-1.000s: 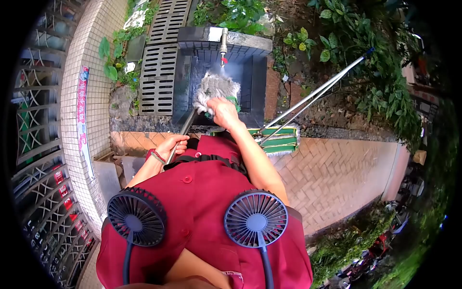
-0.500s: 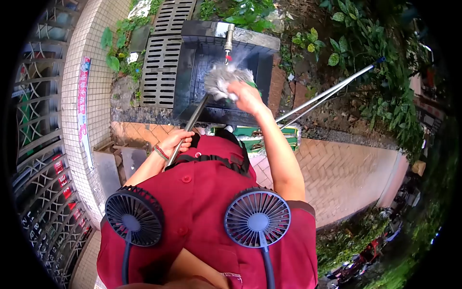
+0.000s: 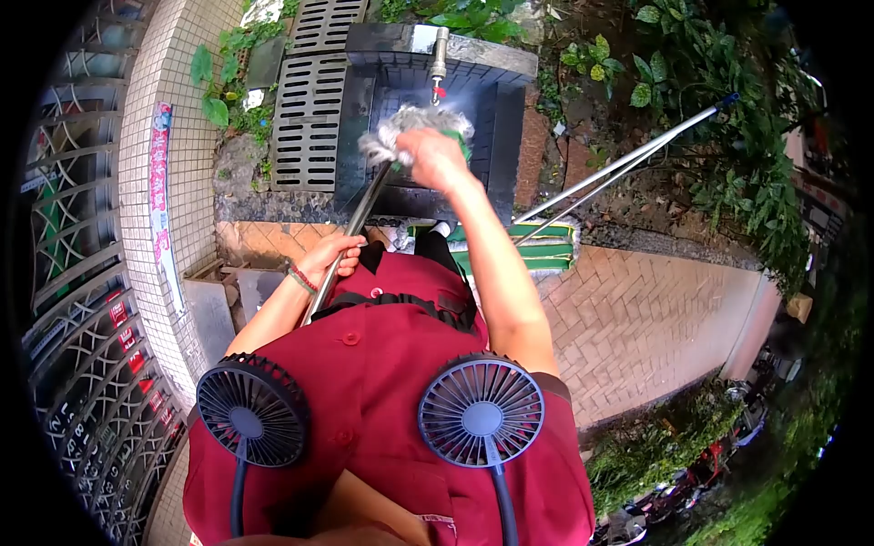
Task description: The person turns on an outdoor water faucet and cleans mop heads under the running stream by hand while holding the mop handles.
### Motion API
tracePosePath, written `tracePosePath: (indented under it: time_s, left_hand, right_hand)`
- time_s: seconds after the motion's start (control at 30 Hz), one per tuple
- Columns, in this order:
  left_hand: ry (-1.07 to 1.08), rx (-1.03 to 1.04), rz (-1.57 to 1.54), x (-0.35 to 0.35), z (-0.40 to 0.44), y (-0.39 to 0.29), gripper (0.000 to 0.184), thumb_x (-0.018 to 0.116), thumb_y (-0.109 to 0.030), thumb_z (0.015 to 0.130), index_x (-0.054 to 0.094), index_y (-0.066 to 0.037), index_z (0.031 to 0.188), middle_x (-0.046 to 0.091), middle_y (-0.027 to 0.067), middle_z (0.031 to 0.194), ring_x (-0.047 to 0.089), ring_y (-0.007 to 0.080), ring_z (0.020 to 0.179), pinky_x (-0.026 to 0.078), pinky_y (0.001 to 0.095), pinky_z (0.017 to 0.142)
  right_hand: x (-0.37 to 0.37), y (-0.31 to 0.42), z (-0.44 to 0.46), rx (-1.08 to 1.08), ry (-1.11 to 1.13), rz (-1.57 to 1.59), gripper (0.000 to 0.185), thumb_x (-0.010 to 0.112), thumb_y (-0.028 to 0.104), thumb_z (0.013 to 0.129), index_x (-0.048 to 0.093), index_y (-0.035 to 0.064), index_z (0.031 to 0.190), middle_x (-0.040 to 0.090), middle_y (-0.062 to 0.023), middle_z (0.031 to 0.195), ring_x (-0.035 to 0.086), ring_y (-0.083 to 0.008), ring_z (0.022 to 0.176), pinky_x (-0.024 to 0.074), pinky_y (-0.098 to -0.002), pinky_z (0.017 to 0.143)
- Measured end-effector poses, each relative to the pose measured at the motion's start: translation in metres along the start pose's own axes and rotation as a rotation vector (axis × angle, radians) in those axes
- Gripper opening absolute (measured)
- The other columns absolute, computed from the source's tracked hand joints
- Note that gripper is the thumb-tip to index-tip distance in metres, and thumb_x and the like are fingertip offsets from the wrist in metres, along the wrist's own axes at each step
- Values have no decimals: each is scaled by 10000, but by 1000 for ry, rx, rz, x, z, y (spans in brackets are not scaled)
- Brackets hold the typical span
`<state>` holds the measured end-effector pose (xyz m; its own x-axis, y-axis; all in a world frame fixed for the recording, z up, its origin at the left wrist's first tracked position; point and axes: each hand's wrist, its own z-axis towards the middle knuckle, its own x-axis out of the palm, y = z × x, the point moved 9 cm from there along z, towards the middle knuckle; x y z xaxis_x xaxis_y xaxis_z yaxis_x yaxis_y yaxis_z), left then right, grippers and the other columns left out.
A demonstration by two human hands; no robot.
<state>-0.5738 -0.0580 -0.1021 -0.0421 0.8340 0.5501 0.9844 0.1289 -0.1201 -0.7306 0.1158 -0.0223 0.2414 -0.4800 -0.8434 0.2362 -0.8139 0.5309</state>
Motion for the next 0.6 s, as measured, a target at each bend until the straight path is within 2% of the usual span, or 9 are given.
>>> tracePosePath:
  time_s: [0.07,0.1,0.27,0.3,0.4,0.43,0.47,0.53,0.6]
  left_hand:
    - [2,15,11,-3,6,2,94,507,-122,868,448,-64,823,453,0,633,400,69,474,327,192,387]
    - [-1,22,20,-4,8,4,93,509,-124,867,451,-63,827,454,0,634,402,69,474,329,193,387]
    - [-63,17,12,-9,4,11,104,530,-132,858,451,-64,854,502,29,673,466,97,502,403,222,411]
    - [-9,43,-24,-17,11,15,112,528,-132,859,437,-71,884,539,52,717,535,133,543,474,260,444]
    - [-73,49,0,-28,12,20,135,531,-151,864,449,-86,949,568,67,769,559,151,578,513,291,487]
    - [-32,35,-20,-34,19,23,139,533,-152,863,436,-87,938,584,74,799,585,170,627,548,320,532]
    - [-85,24,-8,-44,28,27,138,529,-146,865,428,-89,937,592,81,842,592,166,644,514,272,474]
    - [-90,9,67,-42,32,29,132,523,-144,869,419,-87,926,565,61,817,554,127,599,448,218,419]
    - [-39,23,111,-41,39,33,128,511,-139,873,405,-84,920,524,42,772,505,99,551,401,202,392]
  right_hand:
    - [-16,-10,3,39,7,-3,267,541,-5,636,580,137,858,603,-53,884,557,-262,914,463,-367,751]
    - [-24,-12,0,-19,-54,55,251,541,-13,617,554,126,825,580,-69,800,554,-294,819,444,-378,684]
    - [7,-20,-29,27,40,46,282,537,-23,612,557,137,843,588,-45,858,550,-287,889,447,-377,738]
    - [13,-14,-39,32,14,46,301,527,-37,601,553,141,843,584,-42,870,544,-292,897,448,-378,745]
    - [34,-3,-70,77,17,39,320,531,-52,570,545,126,836,574,-50,853,530,-289,917,446,-381,752]
    - [41,-1,-81,76,-2,54,311,536,-55,561,543,115,822,566,-50,832,528,-288,911,442,-382,757]
    - [49,-1,-93,85,-27,55,301,535,-56,559,536,110,810,555,-58,821,524,-293,895,435,-383,761]
    - [62,-2,-119,73,-87,47,299,536,-56,558,530,106,810,549,-67,829,516,-303,887,431,-386,756]
    - [69,-10,-148,223,-105,79,306,513,-69,556,515,89,819,533,-86,831,502,-319,889,421,-391,744]
